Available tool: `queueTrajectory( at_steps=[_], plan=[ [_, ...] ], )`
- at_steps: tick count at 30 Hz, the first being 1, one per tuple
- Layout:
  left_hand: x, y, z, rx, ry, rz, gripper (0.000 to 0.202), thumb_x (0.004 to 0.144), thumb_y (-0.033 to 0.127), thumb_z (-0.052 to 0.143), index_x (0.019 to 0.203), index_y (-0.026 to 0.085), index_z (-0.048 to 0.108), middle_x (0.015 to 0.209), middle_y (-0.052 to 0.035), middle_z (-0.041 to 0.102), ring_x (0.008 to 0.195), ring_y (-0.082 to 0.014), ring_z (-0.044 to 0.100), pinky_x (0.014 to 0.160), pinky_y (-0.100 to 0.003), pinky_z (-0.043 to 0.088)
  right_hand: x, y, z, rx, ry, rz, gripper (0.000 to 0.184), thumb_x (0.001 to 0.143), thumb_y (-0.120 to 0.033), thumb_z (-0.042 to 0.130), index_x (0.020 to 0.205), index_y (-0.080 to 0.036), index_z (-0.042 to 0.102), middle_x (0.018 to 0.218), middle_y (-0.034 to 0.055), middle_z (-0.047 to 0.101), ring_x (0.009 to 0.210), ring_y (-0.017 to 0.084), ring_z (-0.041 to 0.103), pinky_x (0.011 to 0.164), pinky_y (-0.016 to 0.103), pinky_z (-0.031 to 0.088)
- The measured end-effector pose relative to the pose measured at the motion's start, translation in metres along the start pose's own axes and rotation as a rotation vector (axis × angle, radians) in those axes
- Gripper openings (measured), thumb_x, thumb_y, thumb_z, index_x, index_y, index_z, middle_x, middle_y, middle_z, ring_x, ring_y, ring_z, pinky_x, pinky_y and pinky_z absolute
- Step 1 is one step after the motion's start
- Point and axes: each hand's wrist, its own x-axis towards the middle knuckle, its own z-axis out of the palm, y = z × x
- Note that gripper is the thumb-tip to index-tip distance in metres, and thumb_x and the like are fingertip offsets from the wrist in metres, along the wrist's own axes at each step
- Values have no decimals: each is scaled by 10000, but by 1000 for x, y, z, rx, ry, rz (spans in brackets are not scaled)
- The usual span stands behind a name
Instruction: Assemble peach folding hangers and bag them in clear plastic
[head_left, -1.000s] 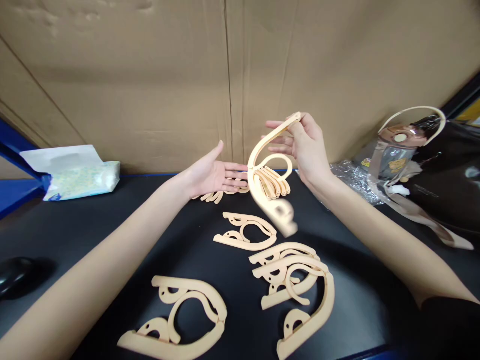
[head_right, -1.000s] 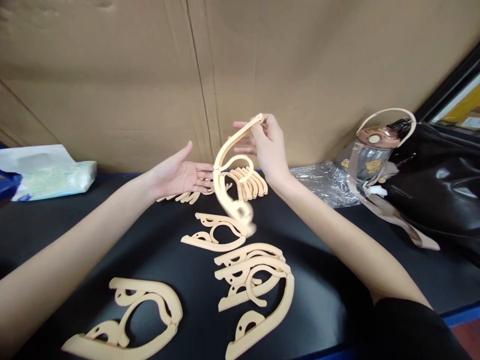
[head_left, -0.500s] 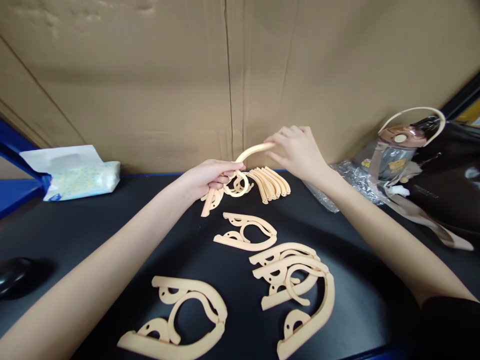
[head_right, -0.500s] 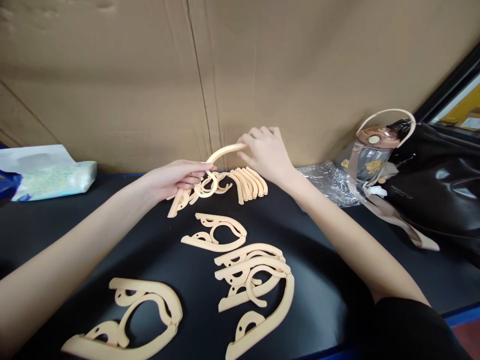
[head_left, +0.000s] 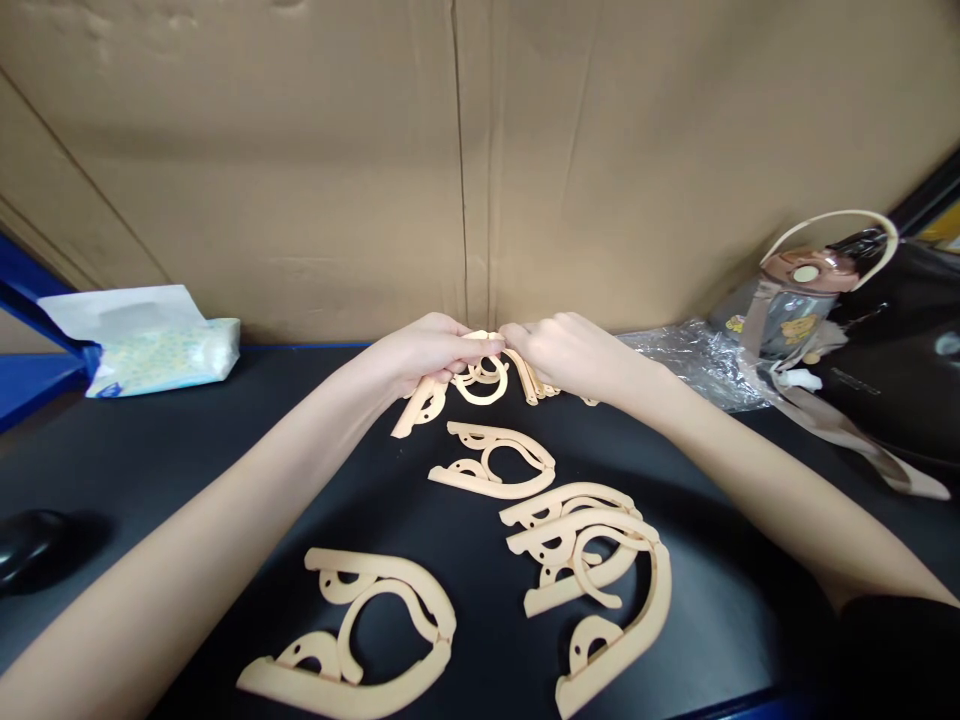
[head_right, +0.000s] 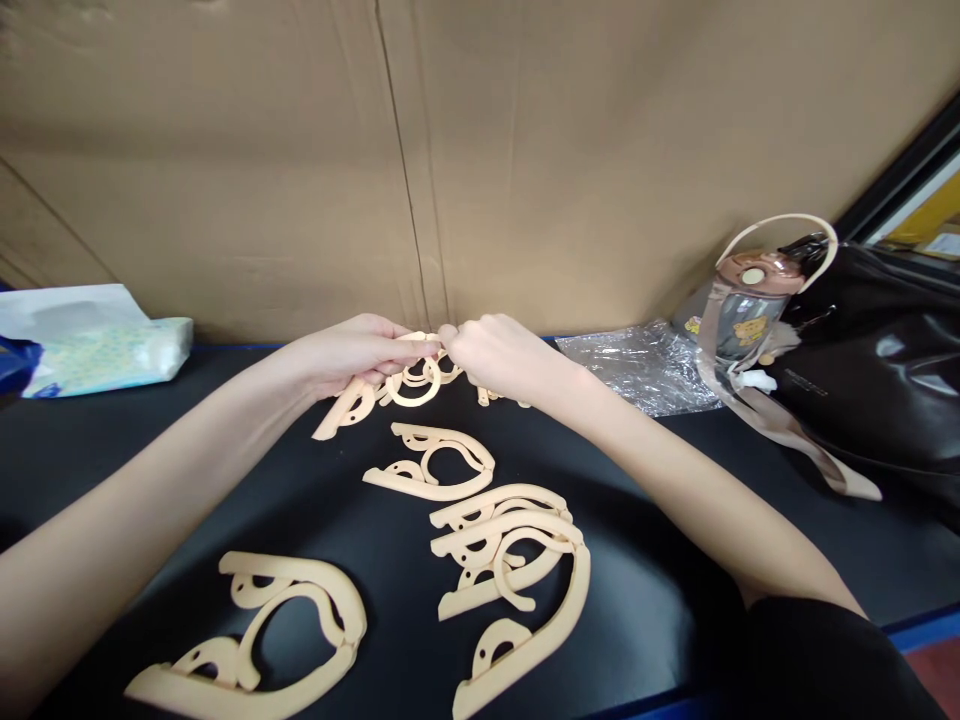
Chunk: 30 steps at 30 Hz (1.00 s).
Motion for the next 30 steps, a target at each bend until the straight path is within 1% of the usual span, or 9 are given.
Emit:
queueTrajectory(
  at_steps=[4, 8, 12, 15, 19, 23, 26, 28, 30],
  plan=[
    [-1, 2, 1, 125, 73, -15, 497, 746, 325, 796, 446, 207, 418, 461, 67, 273, 416, -60, 212, 460, -256, 103, 4, 1, 8, 188, 13, 4, 211, 904, -33, 457, 927, -105, 653, 732, 110, 682, 548, 171, 504, 556, 328, 178],
    [-6, 6, 1, 204, 126, -13, 496, 698, 301, 815, 436, 211, 404, 447, 63, 289, 411, -68, 233, 480, -272, 97, 7, 12, 9, 337, 17, 26, 218, 954, -130, 462, 815, -159, 627, 725, 51, 682, 550, 134, 521, 580, 286, 289],
    [-12, 6, -5, 208, 134, -13, 427, 672, 354, 831, 482, 204, 479, 473, 45, 355, 402, -77, 278, 478, -277, 93, 4, 41, 8, 480, 75, 183, 331, 1042, -280, 315, 931, -167, 605, 716, 7, 680, 464, 97, 502, 600, 258, 399],
    [-14, 8, -10, 165, 120, 10, 400, 717, 412, 799, 520, 193, 528, 512, 23, 408, 423, -86, 322, 470, -270, 135, 4, 59, 16, 507, 120, 343, 397, 1048, -300, 222, 999, -147, 585, 641, 3, 625, 424, 110, 492, 547, 263, 413],
    [-13, 10, -13, 128, 118, 62, 438, 770, 373, 768, 502, 199, 469, 516, 58, 284, 444, -64, 242, 480, -264, 114, 12, 62, 35, 457, 132, 471, 348, 1019, -268, 312, 916, -146, 621, 688, 61, 663, 588, 169, 605, 598, 285, 430],
    [-12, 8, -15, 103, 87, 93, 480, 780, 328, 755, 494, 211, 389, 527, 61, 255, 456, -60, 207, 493, -272, 88, 18, 54, 54, 377, 83, 525, 316, 1003, -264, 418, 830, -141, 652, 839, 134, 716, 797, 238, 668, 709, 332, 462],
    [-10, 6, -18, 91, 70, 106, 497, 785, 343, 749, 503, 216, 360, 536, 60, 254, 459, -57, 193, 496, -273, 81, 20, 52, 64, 338, 27, 551, 245, 1001, -326, 520, 990, -136, 674, 994, 105, 707, 900, 216, 675, 805, 367, 530],
    [-9, 5, -19, 84, 58, 109, 489, 787, 364, 747, 511, 216, 371, 538, 55, 273, 457, -57, 202, 491, -269, 85, 20, 50, 68, 324, 3, 553, 272, 976, -371, 587, 1136, -159, 645, 1125, 79, 674, 962, 194, 665, 848, 394, 559],
    [-9, 4, -20, 79, 50, 109, 488, 784, 379, 749, 514, 216, 377, 535, 54, 279, 453, -56, 205, 484, -266, 89, 20, 47, 71, 316, -4, 544, 297, 972, -384, 597, 1170, -167, 633, 1151, 69, 666, 975, 189, 665, 859, 407, 565]
  ],
)
